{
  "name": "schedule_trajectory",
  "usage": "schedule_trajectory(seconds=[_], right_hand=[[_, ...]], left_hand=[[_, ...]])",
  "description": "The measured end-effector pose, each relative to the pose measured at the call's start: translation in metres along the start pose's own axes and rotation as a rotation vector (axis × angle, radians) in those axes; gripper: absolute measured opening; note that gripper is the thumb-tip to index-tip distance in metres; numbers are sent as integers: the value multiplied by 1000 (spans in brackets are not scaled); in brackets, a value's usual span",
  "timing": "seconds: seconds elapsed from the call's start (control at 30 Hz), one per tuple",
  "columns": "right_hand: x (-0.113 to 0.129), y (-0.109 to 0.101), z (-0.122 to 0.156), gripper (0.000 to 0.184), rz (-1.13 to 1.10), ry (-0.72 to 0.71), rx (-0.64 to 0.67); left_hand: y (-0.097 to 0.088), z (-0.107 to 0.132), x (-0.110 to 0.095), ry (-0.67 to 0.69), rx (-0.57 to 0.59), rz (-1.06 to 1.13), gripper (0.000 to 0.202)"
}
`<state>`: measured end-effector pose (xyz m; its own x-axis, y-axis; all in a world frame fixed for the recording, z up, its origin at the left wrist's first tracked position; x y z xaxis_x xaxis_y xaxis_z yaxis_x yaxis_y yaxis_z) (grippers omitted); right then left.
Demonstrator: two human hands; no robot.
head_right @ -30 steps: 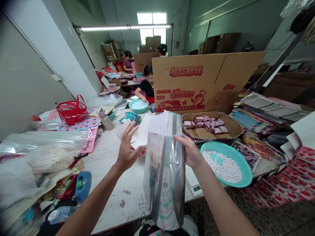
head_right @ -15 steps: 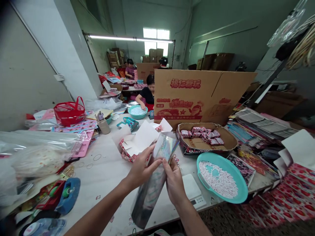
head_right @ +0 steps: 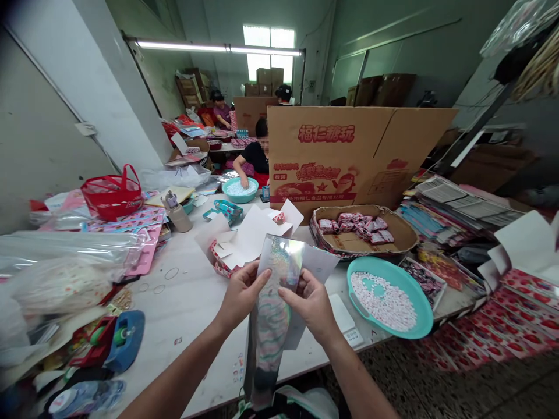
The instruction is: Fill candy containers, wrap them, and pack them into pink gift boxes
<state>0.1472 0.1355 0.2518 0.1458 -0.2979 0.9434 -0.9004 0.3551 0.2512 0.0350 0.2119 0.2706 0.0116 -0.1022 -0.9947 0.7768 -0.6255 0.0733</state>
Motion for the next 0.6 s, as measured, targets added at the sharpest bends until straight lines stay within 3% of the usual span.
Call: schedule_trajectory(seconds=[0.3,0.37,0.5,0.6], right_hand=[[45,-25,-19,47,319,-311,-233],[48,-20,-25,47,227,-278,-226],[24,-7,-35,46,-62,-8,-128],[9,-6,-45,40,50,50,-77]], left_hand=[[-10,-5,-2,-16,-65,-47,36],[-10,-3,-5,15,-86,-112,37],[-10,3,-6,148,-165,-323,42],[-11,1,-5,330,-184,-514,42]])
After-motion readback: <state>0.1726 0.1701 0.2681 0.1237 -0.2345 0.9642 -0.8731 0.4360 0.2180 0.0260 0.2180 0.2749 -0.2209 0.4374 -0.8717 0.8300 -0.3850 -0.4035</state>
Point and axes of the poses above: each hand's wrist, its own z-axis away from the middle knuckle, its own y-axis out of the palm, x = y × z, the point moved 7 cm from there along -z, towards the middle knuckle, and after that the axes turned 12 degrees about -y, right-handed, at the moved point
